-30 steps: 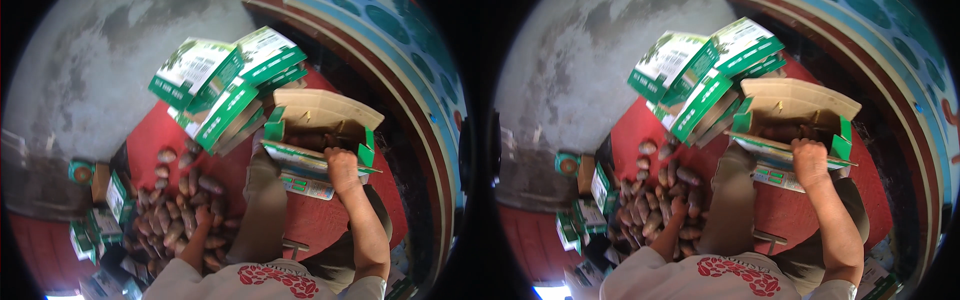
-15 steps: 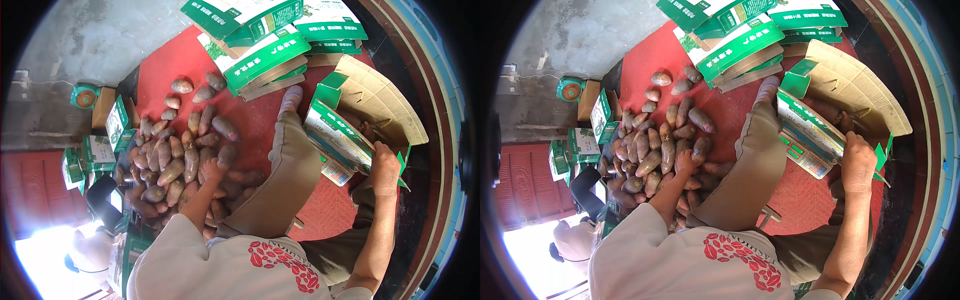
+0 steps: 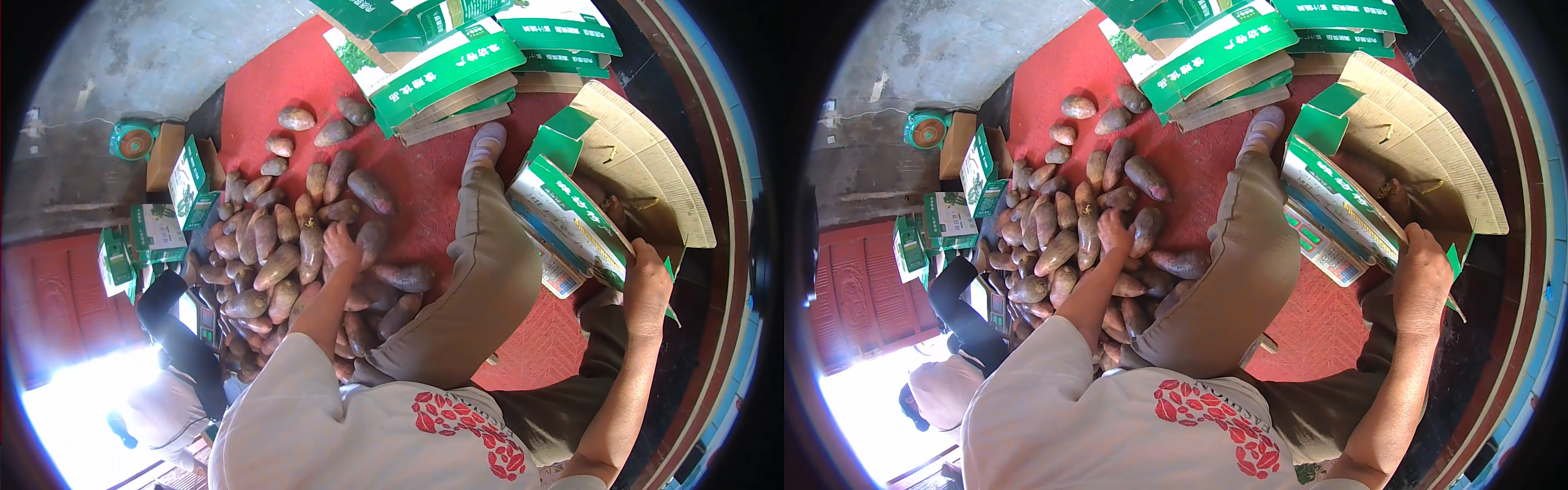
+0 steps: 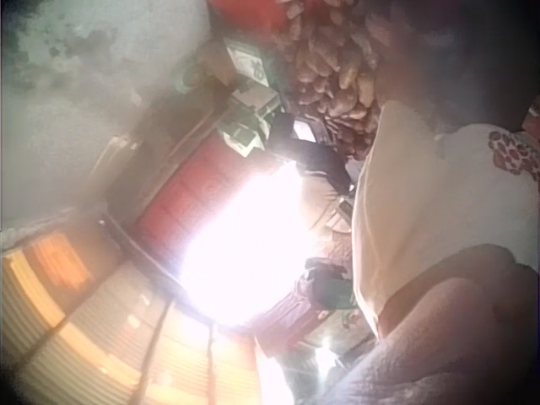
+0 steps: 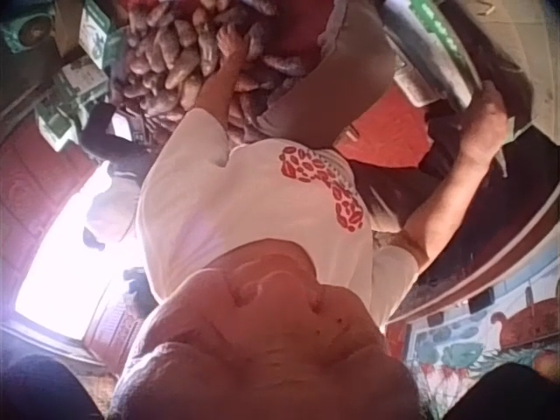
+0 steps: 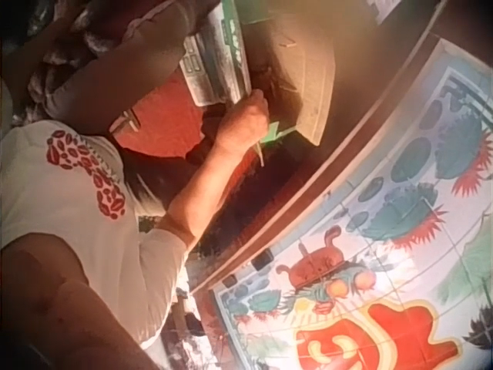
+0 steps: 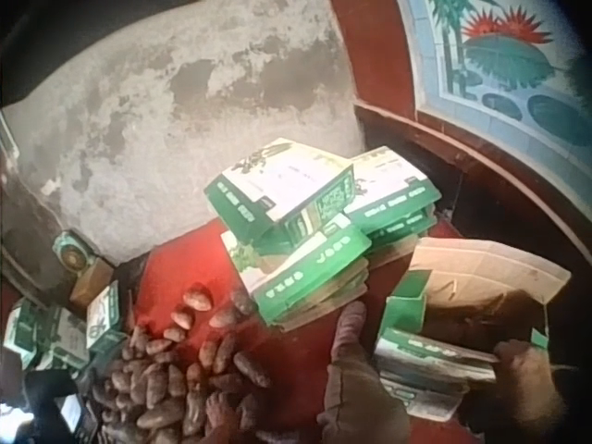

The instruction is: Sort and pack sweet potatoes into cardboard boxes, weighing them on a scale.

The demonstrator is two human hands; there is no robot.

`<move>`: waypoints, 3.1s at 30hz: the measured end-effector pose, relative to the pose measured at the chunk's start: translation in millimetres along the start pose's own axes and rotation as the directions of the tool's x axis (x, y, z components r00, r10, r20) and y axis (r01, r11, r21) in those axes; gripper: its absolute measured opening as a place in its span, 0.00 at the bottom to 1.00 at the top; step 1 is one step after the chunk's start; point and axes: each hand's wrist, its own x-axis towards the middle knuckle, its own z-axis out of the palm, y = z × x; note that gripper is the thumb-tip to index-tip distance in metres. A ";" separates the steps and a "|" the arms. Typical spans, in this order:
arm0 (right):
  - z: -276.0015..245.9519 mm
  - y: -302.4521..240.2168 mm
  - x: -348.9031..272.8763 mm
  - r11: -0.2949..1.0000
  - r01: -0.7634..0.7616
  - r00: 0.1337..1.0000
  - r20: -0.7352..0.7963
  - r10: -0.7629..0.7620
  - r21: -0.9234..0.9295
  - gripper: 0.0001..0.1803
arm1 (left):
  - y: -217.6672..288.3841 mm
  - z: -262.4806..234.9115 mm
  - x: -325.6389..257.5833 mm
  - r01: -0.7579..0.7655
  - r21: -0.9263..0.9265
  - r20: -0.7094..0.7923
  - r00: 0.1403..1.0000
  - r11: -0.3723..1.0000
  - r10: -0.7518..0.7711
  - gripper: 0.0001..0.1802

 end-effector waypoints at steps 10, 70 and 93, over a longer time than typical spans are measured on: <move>-2.1 -2.7 0.2 1.000 -0.010 1.000 0.003 0.010 0.004 0.03 | -72.4 -39.9 49.4 0.496 0.109 -0.017 0.867 0.861 -0.497 0.48; 14.4 2.6 -7.8 0.990 0.052 0.994 -0.086 -0.064 -0.133 0.04 | 126.9 -159.5 6.9 0.312 -0.945 0.281 0.926 -0.095 0.252 0.31; 6.7 -7.6 -9.8 0.994 0.006 0.999 0.044 -0.001 -0.113 0.06 | 416.1 -210.2 -81.6 -0.729 -0.643 -0.141 0.414 0.234 0.899 0.36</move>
